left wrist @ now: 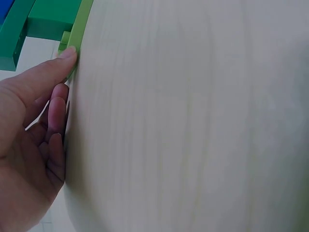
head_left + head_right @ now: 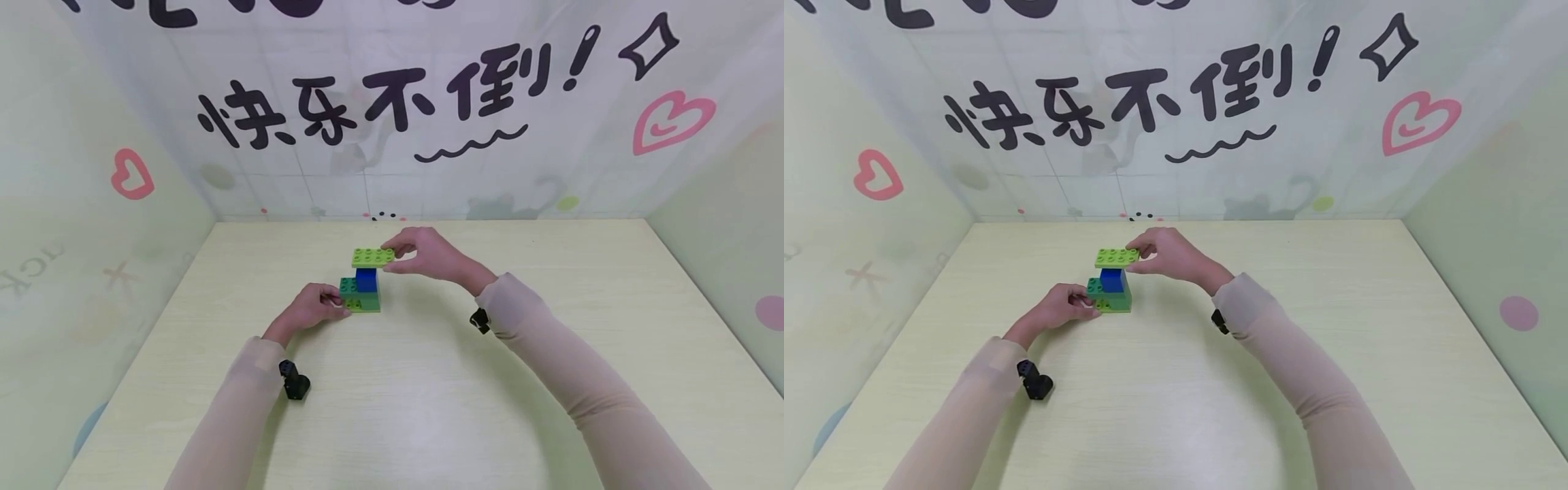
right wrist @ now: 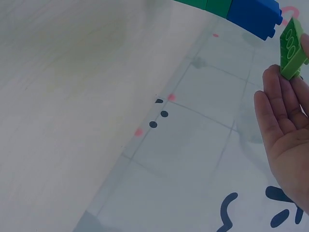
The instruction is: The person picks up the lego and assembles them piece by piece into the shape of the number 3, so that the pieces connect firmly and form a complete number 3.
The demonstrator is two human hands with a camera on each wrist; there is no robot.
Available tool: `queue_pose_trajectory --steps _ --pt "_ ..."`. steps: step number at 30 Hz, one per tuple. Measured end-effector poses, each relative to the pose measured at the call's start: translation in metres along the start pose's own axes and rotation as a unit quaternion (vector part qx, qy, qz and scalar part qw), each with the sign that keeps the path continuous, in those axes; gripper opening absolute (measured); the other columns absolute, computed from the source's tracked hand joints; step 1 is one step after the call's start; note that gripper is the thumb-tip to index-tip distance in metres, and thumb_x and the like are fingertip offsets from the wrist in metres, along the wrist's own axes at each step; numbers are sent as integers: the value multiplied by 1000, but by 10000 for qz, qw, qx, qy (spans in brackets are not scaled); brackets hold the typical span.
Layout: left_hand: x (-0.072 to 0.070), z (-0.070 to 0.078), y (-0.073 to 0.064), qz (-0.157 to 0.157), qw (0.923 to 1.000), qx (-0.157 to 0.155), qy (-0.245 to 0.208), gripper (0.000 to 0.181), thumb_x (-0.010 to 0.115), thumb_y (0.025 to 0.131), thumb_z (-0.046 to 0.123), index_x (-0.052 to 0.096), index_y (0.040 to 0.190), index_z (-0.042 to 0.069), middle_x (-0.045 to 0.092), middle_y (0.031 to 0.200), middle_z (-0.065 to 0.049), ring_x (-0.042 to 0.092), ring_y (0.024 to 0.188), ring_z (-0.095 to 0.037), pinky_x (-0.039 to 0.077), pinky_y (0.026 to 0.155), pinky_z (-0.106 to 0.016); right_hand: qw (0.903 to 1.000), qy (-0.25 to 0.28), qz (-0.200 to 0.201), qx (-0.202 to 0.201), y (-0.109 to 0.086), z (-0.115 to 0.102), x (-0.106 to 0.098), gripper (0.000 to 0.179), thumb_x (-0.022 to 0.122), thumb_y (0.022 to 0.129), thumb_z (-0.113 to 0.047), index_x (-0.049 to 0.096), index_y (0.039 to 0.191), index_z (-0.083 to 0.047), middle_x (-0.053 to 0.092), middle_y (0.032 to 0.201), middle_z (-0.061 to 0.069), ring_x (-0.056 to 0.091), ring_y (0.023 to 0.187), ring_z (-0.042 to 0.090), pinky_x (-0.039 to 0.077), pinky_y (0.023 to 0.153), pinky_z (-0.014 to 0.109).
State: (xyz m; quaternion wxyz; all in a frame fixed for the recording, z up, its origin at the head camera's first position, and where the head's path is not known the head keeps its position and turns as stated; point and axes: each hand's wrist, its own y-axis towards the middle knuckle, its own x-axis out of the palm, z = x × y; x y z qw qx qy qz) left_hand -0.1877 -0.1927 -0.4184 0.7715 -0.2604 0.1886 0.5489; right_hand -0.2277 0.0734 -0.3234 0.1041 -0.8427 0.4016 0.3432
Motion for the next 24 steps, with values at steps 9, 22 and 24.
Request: queue_pose_trajectory --steps 9,22,24 --pt "-1 -1 1 -21 10000 19 -23 33 74 77 13 60 101 -6 58 86 -9 49 75 -20 41 69 -29 9999 78 -95 -38 5 -3 8 41 71 81 -23 62 117 -5 61 109 4 58 98 25 44 85 27" --pt "0 -2 3 -15 10000 16 4 34 74 77 15 60 100 -6 58 86 -9 48 75 -19 41 68 -29 10000 -21 -9 -9 10 -6 17 42 70 82 -24 61 118 -6 61 108 5 58 98 21 44 86 27" --pt "0 -1 3 -17 10000 42 2 34 74 77 15 60 100 -6 58 86 -9 48 75 -19 41 68 -29 10000 -36 -15 6 10 -7 18 42 70 82 -24 61 118 -6 61 108 5 58 98 20 43 86 26"
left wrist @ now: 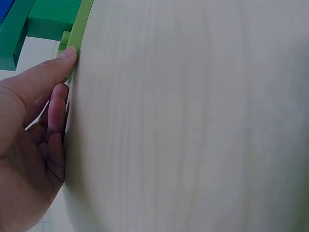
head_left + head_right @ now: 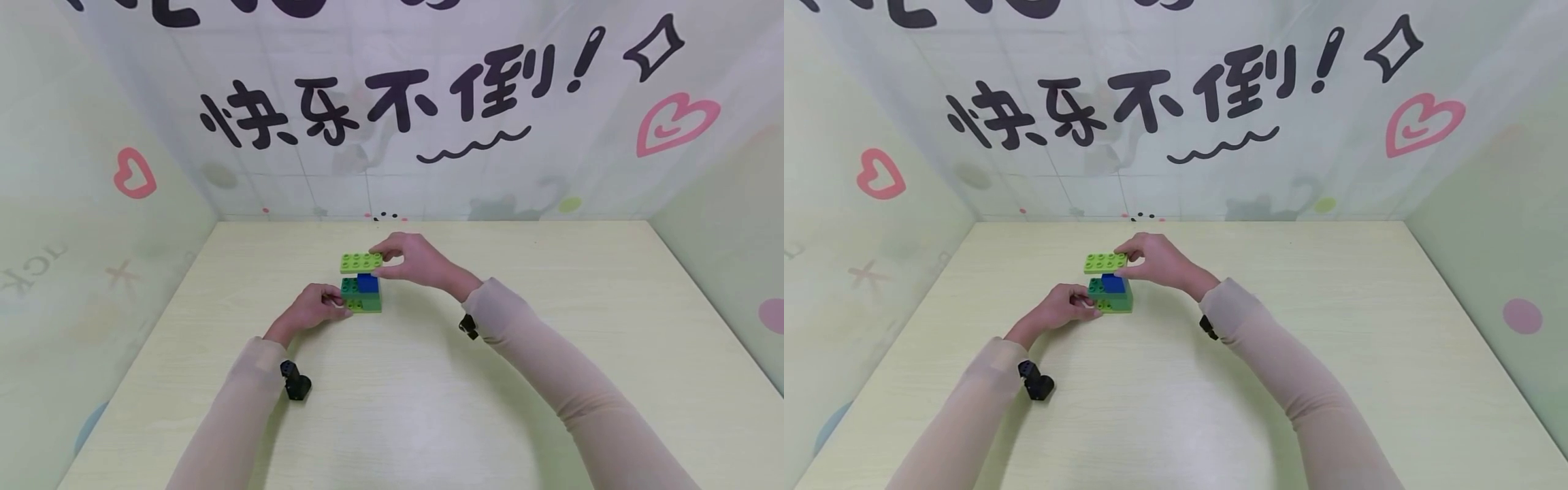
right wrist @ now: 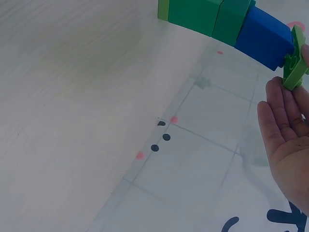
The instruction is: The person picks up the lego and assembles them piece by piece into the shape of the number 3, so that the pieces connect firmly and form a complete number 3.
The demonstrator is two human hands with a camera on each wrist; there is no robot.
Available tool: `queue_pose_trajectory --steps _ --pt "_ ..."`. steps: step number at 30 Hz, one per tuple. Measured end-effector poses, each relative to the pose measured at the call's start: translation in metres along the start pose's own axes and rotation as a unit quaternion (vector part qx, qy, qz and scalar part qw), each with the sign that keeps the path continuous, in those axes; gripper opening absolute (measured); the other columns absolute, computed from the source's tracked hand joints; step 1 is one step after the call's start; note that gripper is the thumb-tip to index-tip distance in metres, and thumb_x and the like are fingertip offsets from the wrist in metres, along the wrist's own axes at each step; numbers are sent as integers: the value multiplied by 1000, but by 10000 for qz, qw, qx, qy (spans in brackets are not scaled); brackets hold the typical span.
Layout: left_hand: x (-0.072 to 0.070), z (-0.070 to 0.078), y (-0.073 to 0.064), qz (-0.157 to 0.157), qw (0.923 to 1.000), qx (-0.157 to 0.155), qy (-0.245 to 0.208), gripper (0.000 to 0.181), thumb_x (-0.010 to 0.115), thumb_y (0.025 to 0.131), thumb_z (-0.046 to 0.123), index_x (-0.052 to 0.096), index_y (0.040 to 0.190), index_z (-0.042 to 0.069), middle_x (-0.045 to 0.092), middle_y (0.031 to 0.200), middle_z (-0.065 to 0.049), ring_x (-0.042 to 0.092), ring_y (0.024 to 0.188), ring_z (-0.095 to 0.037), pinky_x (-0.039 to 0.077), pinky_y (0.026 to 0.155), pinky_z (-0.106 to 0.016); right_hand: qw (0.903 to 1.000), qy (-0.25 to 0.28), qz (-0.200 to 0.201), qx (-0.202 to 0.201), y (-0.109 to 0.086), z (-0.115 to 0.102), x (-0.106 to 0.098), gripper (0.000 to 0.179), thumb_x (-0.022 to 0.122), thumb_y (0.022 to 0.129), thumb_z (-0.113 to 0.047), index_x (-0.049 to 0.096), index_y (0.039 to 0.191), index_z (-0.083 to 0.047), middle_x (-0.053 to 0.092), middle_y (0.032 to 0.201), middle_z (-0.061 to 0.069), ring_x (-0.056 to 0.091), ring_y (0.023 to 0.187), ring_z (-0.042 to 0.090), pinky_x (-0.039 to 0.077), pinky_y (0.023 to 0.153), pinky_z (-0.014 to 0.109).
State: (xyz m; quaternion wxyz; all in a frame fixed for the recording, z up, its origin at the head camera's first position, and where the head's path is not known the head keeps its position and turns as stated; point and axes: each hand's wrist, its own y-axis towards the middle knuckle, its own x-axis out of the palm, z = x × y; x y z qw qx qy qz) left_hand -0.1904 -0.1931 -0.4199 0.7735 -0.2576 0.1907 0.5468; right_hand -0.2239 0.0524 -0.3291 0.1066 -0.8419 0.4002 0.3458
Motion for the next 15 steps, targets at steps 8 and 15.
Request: queue_pose_trajectory --steps 8,15 --pt "0 1 -2 15 10000 37 -22 34 74 77 14 60 101 -6 58 86 -9 48 74 -19 41 68 -29 9999 86 -28 48 2 1 4 42 70 82 -25 61 118 -6 59 108 5 57 100 23 43 86 27" --pt "-1 1 -1 -3 10000 86 -42 33 73 78 13 59 101 -7 58 86 -10 48 75 -19 41 68 -30 9999 64 -79 53 3 4 6 43 70 82 -27 61 119 -7 59 110 4 57 101 22 43 86 26"
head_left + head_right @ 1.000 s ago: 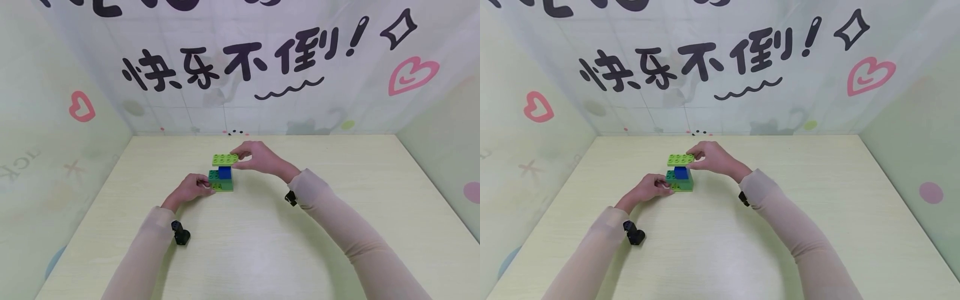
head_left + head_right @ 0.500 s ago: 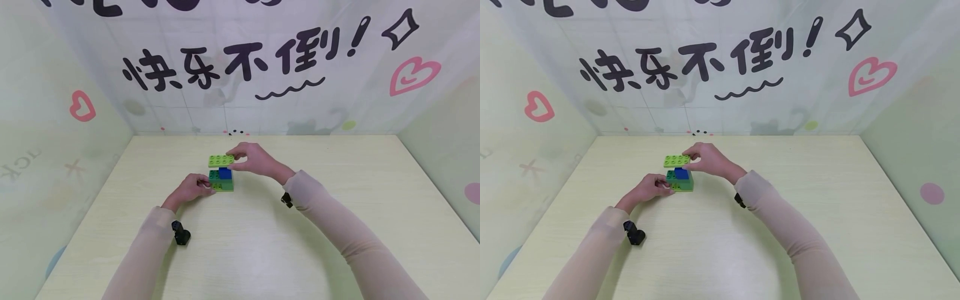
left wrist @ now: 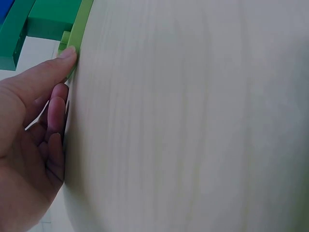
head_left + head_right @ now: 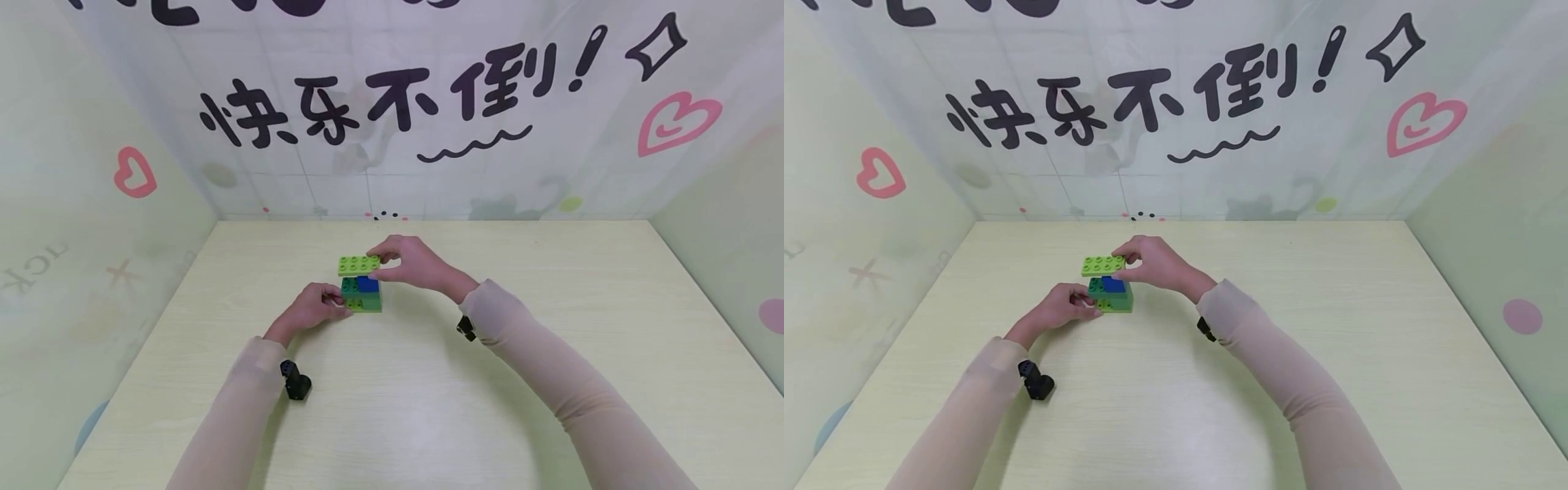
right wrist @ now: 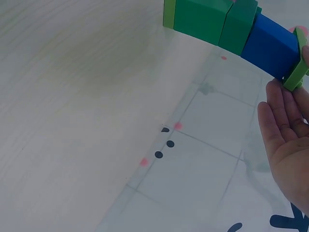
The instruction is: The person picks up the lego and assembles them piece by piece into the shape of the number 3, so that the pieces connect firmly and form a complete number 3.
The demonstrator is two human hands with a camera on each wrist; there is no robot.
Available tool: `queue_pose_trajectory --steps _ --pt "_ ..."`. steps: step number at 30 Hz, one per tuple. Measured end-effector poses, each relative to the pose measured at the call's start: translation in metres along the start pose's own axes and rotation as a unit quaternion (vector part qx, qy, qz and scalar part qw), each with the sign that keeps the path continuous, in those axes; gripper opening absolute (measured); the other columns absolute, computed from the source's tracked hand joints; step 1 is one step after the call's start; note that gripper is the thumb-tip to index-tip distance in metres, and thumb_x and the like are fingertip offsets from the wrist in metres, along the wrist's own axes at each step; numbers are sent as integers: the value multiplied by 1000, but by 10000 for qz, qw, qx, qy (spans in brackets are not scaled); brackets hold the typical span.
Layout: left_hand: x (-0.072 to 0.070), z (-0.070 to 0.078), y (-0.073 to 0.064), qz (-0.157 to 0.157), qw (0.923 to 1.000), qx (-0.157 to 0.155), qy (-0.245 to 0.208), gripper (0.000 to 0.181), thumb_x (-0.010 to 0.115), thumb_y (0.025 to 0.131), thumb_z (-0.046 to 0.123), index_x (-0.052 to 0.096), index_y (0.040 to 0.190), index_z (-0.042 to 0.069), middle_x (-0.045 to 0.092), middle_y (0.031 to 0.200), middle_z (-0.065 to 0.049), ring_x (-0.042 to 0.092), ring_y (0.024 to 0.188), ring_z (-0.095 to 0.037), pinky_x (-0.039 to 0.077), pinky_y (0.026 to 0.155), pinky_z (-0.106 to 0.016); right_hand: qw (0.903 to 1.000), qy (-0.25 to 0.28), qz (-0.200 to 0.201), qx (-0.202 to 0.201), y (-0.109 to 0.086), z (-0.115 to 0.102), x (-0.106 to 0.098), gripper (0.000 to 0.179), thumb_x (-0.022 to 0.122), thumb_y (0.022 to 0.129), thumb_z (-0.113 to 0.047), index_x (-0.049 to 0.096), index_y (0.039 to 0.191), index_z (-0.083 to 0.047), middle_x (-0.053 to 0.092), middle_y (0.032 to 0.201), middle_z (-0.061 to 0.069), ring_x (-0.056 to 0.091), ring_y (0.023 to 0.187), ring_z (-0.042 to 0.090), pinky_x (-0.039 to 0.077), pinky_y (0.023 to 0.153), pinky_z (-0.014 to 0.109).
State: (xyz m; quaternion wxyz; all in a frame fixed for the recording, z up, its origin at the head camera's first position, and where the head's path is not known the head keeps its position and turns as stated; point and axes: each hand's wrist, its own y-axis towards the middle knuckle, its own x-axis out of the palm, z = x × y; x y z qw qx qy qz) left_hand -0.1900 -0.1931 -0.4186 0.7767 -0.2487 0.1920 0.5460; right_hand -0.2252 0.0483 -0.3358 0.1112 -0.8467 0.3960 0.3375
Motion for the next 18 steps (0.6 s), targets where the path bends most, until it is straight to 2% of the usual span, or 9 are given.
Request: queue_pose_trajectory --steps 18 --pt "0 0 0 -13 10000 -51 14 32 74 78 14 60 99 -5 57 84 -9 48 74 -20 41 68 -29 10000 48 -6 45 1 0 2 43 69 83 -27 60 119 -7 58 110 4 56 101 22 43 86 27"
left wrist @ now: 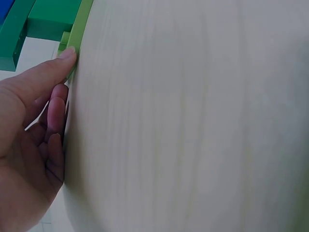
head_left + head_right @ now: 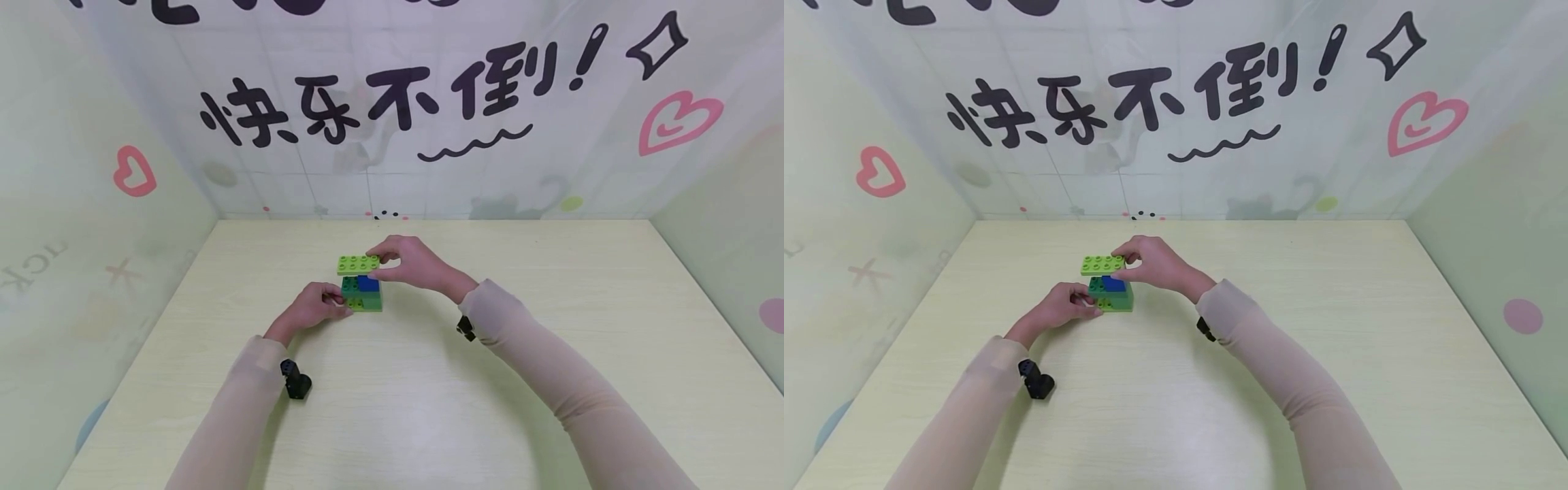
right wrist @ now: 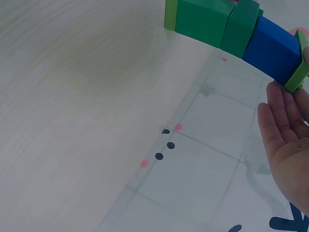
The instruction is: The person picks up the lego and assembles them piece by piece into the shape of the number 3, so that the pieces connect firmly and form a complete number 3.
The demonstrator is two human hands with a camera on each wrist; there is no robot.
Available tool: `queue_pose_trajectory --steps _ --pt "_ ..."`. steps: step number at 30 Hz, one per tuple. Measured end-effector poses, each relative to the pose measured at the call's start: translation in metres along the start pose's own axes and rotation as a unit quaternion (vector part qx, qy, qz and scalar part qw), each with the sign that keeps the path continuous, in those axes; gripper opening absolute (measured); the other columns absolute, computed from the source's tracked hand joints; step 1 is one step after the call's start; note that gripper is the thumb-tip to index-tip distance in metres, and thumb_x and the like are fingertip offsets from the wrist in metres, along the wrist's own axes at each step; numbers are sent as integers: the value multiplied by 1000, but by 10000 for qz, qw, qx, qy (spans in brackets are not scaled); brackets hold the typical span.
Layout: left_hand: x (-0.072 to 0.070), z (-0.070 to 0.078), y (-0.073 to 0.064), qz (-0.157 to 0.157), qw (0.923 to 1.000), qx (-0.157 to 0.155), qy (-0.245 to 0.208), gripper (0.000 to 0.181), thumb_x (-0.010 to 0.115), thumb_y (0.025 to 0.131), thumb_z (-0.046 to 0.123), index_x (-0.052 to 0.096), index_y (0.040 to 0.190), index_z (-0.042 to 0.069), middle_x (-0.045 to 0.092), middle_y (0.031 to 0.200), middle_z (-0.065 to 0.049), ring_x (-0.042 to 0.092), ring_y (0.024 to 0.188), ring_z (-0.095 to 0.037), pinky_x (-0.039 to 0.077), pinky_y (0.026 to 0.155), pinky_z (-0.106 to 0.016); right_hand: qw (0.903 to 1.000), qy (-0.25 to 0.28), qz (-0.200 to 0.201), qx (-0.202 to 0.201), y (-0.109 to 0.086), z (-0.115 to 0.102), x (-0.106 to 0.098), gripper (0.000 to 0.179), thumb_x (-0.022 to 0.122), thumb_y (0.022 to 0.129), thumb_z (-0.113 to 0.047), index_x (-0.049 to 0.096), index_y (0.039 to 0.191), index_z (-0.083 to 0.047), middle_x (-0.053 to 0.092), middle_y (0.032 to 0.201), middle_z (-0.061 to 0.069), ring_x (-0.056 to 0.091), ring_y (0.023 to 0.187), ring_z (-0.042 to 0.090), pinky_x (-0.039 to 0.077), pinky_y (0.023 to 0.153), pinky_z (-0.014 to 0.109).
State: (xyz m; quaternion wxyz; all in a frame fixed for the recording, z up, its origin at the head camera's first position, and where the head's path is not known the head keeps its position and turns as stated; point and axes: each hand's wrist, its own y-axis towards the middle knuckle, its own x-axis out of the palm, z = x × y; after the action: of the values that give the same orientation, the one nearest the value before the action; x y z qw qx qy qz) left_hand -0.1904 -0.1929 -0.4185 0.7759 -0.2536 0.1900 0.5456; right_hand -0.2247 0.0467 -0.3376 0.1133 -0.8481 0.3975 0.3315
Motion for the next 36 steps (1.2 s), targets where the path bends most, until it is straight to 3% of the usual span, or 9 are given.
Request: queue_pose_trajectory --steps 6,15,27,36 --pt "0 -3 2 12 10000 43 56 32 74 78 15 60 100 -4 57 86 -9 48 76 -19 41 68 -28 10000 13 -3 11 0 0 1 42 69 82 -25 60 119 -7 58 109 4 57 100 23 44 87 31" --pt "1 -4 1 31 9999 108 47 31 74 78 14 60 99 -5 58 85 -9 48 74 -20 41 68 -30 9999 -104 -42 -120 1 -2 1 39 69 83 -24 62 117 -7 58 102 2 58 89 10 45 83 23" --pt "1 1 -2 39 10000 59 60 31 73 78 12 60 100 -6 58 86 -9 48 75 -19 41 69 -30 9998 27 -102 -157 1 -3 0 39 68 83 -24 62 117 -6 57 96 3 58 88 11 45 87 34" --pt "1 -2 0 36 9999 -13 132 33 73 78 14 60 102 -5 58 87 -10 48 76 -20 41 70 -30 9999 90 -98 -104 2 -1 1 41 70 82 -23 62 118 -6 58 95 2 59 86 9 45 87 34"
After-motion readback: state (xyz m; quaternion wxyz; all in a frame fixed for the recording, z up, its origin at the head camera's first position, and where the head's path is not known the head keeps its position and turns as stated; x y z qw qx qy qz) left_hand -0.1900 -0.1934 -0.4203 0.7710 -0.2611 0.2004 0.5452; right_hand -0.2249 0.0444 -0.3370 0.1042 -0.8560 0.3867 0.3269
